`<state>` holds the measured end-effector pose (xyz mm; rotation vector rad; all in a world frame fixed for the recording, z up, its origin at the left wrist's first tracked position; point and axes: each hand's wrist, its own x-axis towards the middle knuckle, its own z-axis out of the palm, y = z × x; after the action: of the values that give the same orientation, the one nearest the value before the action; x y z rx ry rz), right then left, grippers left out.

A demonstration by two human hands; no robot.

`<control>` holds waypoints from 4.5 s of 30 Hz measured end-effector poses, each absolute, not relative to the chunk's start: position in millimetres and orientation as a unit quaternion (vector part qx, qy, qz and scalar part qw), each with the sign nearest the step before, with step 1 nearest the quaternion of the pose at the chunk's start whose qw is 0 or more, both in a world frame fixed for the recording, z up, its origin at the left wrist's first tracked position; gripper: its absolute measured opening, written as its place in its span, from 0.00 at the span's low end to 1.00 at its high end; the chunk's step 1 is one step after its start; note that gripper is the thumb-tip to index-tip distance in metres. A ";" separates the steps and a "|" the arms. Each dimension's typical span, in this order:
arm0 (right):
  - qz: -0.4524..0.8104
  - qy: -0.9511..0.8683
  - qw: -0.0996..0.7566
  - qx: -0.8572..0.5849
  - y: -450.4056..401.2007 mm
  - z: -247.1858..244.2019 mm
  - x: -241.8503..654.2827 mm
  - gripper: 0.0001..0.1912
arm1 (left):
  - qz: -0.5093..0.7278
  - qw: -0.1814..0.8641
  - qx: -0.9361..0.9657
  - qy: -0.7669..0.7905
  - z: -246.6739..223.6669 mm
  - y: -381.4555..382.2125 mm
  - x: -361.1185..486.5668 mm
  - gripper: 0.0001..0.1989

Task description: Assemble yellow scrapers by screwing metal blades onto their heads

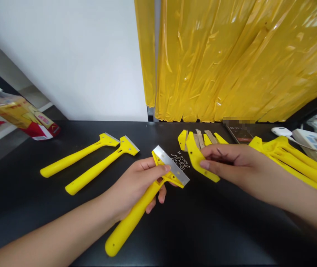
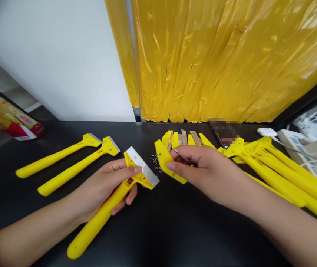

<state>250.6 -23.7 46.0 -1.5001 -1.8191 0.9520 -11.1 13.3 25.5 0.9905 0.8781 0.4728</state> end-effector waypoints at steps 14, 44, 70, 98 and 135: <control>0.584 -0.537 0.357 -0.493 -9.6 18.2 201.2 0.19 | 0.234 0.769 0.465 0.370 23.8 6.2 -11.8 0.16; 0.218 -0.757 0.198 -0.583 -2.0 12.7 235.7 0.07 | 0.245 0.694 0.482 0.476 19.0 23.5 -16.0 0.15; 0.114 -0.837 0.113 -0.523 -4.5 -6.0 233.3 0.07 | 0.278 0.693 0.475 0.467 24.1 15.8 -12.4 0.13; 0.691 -0.420 0.337 -0.483 -25.3 24.2 208.3 0.09 | 0.335 0.147 0.901 0.233 35.0 3.9 -36.3 0.22; 0.796 -0.282 0.328 -0.424 -44.5 21.9 194.6 0.12 | 0.240 -0.193 0.925 0.222 16.7 -2.6 -23.8 0.22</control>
<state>194.6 -44.5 21.9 -1.1114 -0.7384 2.0834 -23.8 -2.6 16.7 3.3282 0.7972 0.8648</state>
